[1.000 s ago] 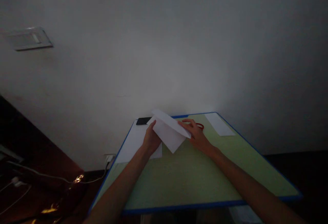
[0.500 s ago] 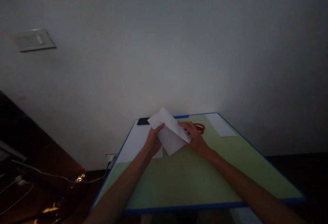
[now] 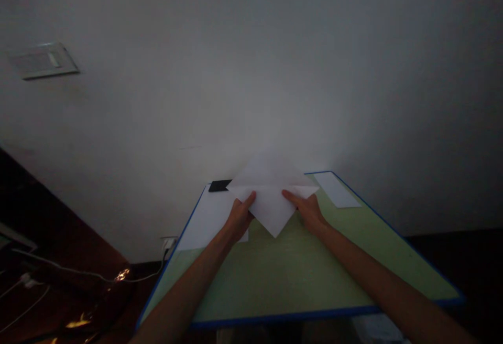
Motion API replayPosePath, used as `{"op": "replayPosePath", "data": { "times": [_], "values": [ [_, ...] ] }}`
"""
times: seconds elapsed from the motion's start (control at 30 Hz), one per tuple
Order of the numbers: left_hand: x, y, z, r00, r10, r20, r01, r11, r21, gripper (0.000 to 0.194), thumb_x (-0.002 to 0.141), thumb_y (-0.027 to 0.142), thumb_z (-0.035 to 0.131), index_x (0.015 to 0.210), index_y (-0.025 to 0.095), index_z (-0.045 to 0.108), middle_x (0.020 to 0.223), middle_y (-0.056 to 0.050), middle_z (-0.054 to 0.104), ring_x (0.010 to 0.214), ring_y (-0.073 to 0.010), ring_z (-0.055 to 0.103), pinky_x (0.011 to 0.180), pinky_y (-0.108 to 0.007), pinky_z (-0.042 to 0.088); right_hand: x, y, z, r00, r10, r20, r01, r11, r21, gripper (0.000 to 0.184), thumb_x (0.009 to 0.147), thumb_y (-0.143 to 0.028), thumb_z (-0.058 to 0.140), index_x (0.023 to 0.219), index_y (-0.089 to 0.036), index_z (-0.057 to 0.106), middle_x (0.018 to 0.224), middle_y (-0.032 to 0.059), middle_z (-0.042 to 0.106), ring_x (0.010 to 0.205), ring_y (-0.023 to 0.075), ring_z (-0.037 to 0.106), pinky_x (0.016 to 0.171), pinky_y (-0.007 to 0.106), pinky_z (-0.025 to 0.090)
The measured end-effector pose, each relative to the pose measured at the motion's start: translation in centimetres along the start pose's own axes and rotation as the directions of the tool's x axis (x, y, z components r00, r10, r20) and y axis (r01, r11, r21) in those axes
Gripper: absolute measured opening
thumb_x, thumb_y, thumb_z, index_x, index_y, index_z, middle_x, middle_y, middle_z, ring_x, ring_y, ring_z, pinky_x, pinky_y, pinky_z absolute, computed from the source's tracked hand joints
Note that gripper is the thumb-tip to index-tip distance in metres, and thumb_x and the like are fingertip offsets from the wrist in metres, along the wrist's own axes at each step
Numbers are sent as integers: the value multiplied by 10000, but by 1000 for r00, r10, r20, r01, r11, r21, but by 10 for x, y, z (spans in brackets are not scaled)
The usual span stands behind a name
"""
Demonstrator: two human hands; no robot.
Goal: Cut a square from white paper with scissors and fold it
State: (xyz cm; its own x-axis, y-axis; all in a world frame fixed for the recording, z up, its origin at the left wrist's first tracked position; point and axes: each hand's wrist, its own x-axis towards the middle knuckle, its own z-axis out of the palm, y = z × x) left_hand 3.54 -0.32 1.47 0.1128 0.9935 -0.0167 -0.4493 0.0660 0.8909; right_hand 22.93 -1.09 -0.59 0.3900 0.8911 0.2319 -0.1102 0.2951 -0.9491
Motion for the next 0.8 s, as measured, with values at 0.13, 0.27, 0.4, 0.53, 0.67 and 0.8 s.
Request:
{"op": "replayPosePath", "data": {
  "times": [0.13,0.27,0.4,0.53,0.67,0.8],
  "values": [
    [3,-1,-2,997,-60,39,64,992,-111,348,864,269,688,1179,149,601,1179,-144,697,1050,-263,677,941,-408,555,-1,-12,-1,999,41,14,-40,996,-79,563,558,-363,875,1029,-121,683,1092,161,738,962,301,706,886,457,570],
    [2,3,-4,980,-134,150,167,956,-239,283,900,212,615,1162,106,604,1099,-157,723,1068,-273,676,1025,-410,501,-1,-11,0,998,43,43,-42,999,-10,610,552,-342,876,1083,-131,663,1115,150,733,960,283,706,881,435,568],
    [2,6,-4,974,-136,182,192,921,-339,274,912,185,561,1163,81,595,1097,-159,725,1093,-278,666,1055,-423,471,4,0,-2,994,58,89,-59,998,12,493,682,-390,779,1081,-118,677,1071,139,740,926,275,698,846,419,563],
    [-2,12,-1,959,-139,247,224,905,-362,386,932,344,540,1209,78,583,1165,-179,701,1159,-307,627,1041,-446,471,6,2,-10,935,-240,262,292,939,-183,361,830,-316,624,1149,-164,697,1164,113,687,1047,263,641,926,418,520],
    [-10,18,4,945,-74,318,184,926,-331,628,881,620,532,1291,145,565,1242,-165,668,1218,-340,581,1022,-480,471,3,-1,-15,709,-461,533,663,693,-282,660,808,-62,508,1411,-332,521,1419,61,493,1170,238,575,1025,439,460],
    [-13,19,6,953,-62,297,147,951,-272,739,811,713,559,1291,152,574,1228,-176,668,1208,-369,579,1011,-507,474,-2,-1,-14,605,-413,681,761,552,-341,751,821,-22,486,1461,-410,424,1514,39,386,1201,244,551,1000,447,482]
  ]
}}
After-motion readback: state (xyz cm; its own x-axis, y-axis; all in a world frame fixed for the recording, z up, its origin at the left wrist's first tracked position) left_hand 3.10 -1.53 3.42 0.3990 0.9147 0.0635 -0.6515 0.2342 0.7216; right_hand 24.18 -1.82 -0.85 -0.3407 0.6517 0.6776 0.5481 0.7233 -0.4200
